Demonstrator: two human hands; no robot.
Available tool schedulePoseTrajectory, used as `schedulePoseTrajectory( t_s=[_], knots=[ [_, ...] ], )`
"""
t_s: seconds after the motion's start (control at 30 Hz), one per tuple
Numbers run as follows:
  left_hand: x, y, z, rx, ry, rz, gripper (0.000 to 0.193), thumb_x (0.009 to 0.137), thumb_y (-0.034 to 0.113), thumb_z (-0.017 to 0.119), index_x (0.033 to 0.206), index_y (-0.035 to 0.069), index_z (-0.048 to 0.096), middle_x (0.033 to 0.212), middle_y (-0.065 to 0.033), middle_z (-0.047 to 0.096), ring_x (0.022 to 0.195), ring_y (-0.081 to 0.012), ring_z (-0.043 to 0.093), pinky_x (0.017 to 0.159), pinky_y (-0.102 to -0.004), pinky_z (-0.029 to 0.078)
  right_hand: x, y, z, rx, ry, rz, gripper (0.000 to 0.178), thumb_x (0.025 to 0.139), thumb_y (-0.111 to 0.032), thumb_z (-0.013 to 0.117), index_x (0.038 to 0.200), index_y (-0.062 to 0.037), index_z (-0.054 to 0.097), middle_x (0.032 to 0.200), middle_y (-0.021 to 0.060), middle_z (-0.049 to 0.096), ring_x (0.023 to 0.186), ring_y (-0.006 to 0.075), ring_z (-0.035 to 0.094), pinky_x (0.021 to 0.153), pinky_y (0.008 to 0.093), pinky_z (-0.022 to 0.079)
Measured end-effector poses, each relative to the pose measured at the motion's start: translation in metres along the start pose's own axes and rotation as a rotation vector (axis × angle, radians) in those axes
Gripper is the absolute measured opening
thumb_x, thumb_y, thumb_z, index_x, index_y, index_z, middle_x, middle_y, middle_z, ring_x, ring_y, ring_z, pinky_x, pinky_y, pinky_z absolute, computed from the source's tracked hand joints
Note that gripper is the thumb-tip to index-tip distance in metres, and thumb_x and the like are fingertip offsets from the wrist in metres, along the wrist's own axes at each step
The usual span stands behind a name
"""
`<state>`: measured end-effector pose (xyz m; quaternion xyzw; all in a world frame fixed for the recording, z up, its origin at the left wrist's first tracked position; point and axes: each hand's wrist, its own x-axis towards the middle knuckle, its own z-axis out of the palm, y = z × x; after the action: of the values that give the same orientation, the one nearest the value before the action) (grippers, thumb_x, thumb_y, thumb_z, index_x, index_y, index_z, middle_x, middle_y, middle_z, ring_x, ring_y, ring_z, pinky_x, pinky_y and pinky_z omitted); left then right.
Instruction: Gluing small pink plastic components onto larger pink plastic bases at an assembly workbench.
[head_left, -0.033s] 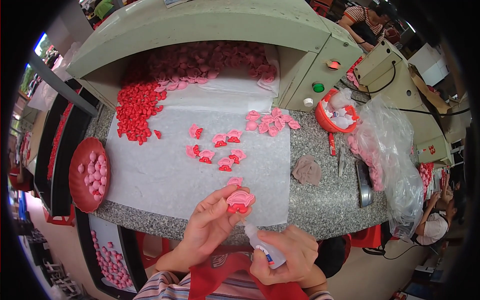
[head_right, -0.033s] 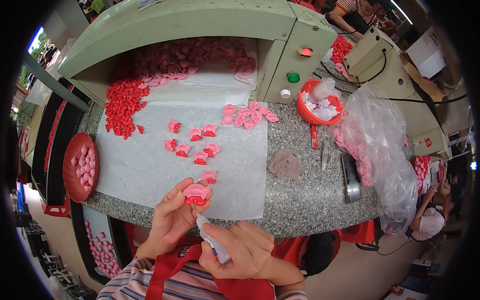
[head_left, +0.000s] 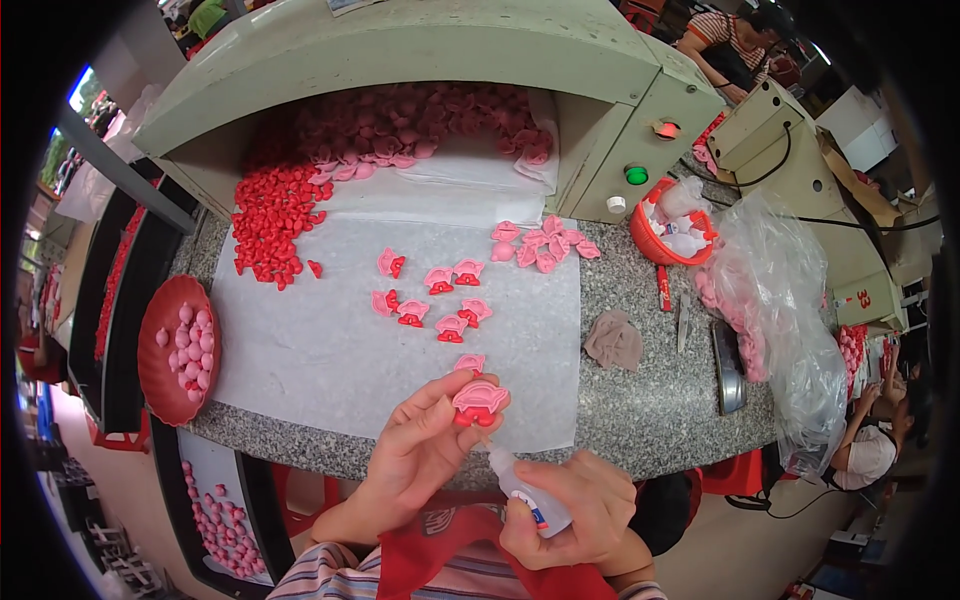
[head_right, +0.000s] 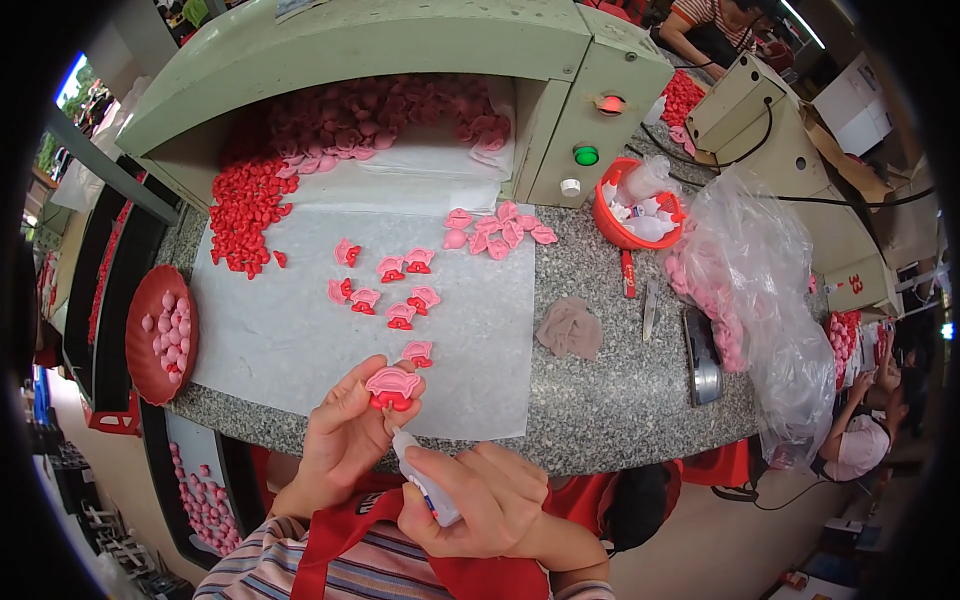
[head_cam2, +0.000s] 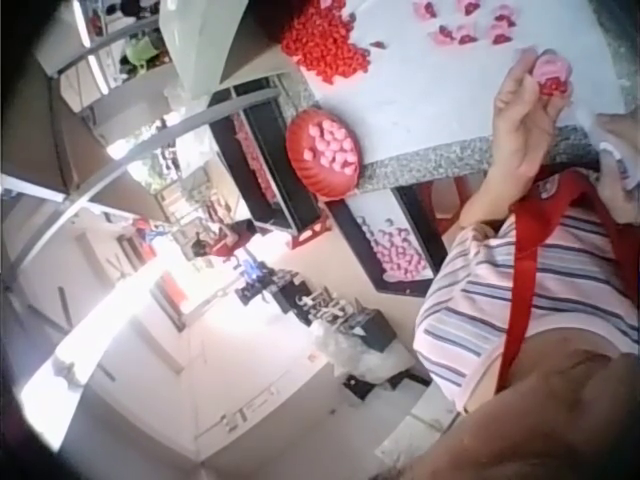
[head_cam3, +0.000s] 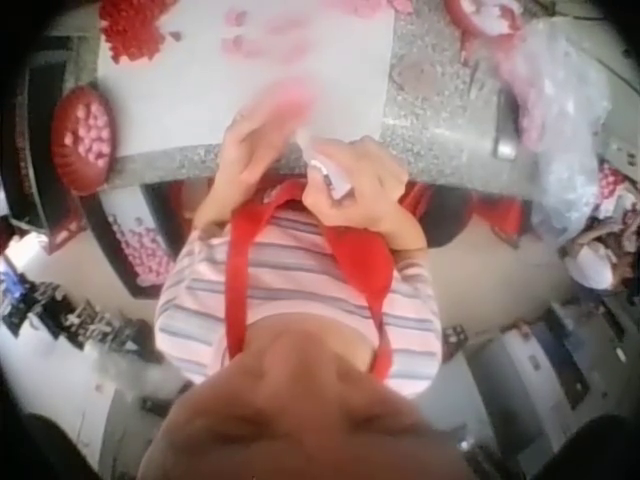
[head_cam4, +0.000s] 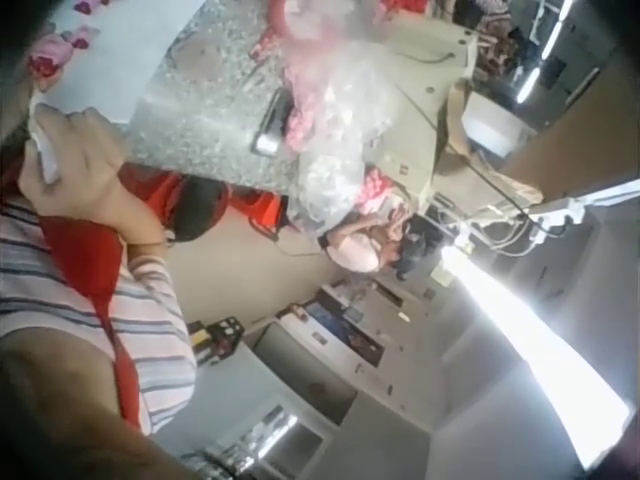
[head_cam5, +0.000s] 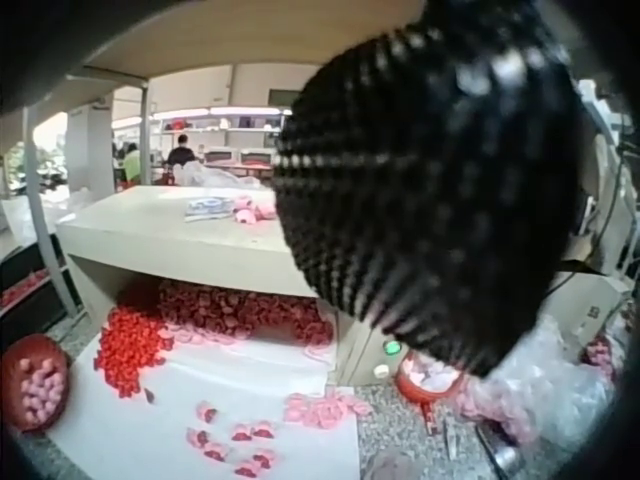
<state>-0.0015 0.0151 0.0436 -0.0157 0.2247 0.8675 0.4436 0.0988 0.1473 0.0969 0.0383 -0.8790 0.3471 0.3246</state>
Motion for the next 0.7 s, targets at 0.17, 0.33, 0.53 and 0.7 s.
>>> schedulePoseTrajectory(
  t_s=[0.17,0.33,0.53,0.7],
  knots=[
    [-0.001,0.001,0.001,0.005,0.019,0.003,0.034,0.087,0.013,0.051,0.118,0.000,0.048,0.121,-0.0168,0.049,0.112,-0.0277,0.049,0.096,-0.0389,0.039,-0.002,0.002,0.004,-0.002,0.056,-0.006,0.028,0.062,-0.011,0.063,0.089,-0.0017,0.061,0.051,0.0013,0.048,0.039,0.0127,0.043,0.037,0.0225,0.036],
    [-0.001,0.001,0.001,0.018,0.018,0.003,0.034,0.087,0.013,0.051,0.118,0.000,0.048,0.121,-0.0166,0.049,0.112,-0.0278,0.049,0.096,-0.0387,0.039,0.000,0.000,0.002,0.003,0.058,0.000,0.029,0.061,-0.011,0.063,0.089,-0.0020,0.061,0.051,0.0012,0.048,0.039,0.0128,0.043,0.038,0.0225,0.037],
    [0.005,-0.002,0.001,0.009,0.050,0.008,0.034,0.088,0.013,0.050,0.119,0.001,0.047,0.119,-0.0167,0.050,0.111,-0.0280,0.049,0.094,-0.0389,0.041,-0.005,0.012,-0.010,0.014,0.139,0.226,0.031,0.066,-0.008,0.062,0.095,0.0037,0.058,0.073,0.0114,0.061,0.054,0.0149,0.054,0.050,0.0238,0.044],
    [0.009,-0.001,-0.003,-0.069,0.151,0.003,0.037,0.088,0.013,0.048,0.123,0.002,0.040,0.119,-0.0167,0.049,0.110,-0.0285,0.049,0.093,-0.0390,0.043,-0.024,0.113,-0.017,0.176,0.469,0.783,0.030,0.077,-0.007,0.062,0.103,0.0062,0.056,0.093,0.0106,0.060,0.077,0.0122,0.056,0.069,0.0248,0.045]
  ],
)
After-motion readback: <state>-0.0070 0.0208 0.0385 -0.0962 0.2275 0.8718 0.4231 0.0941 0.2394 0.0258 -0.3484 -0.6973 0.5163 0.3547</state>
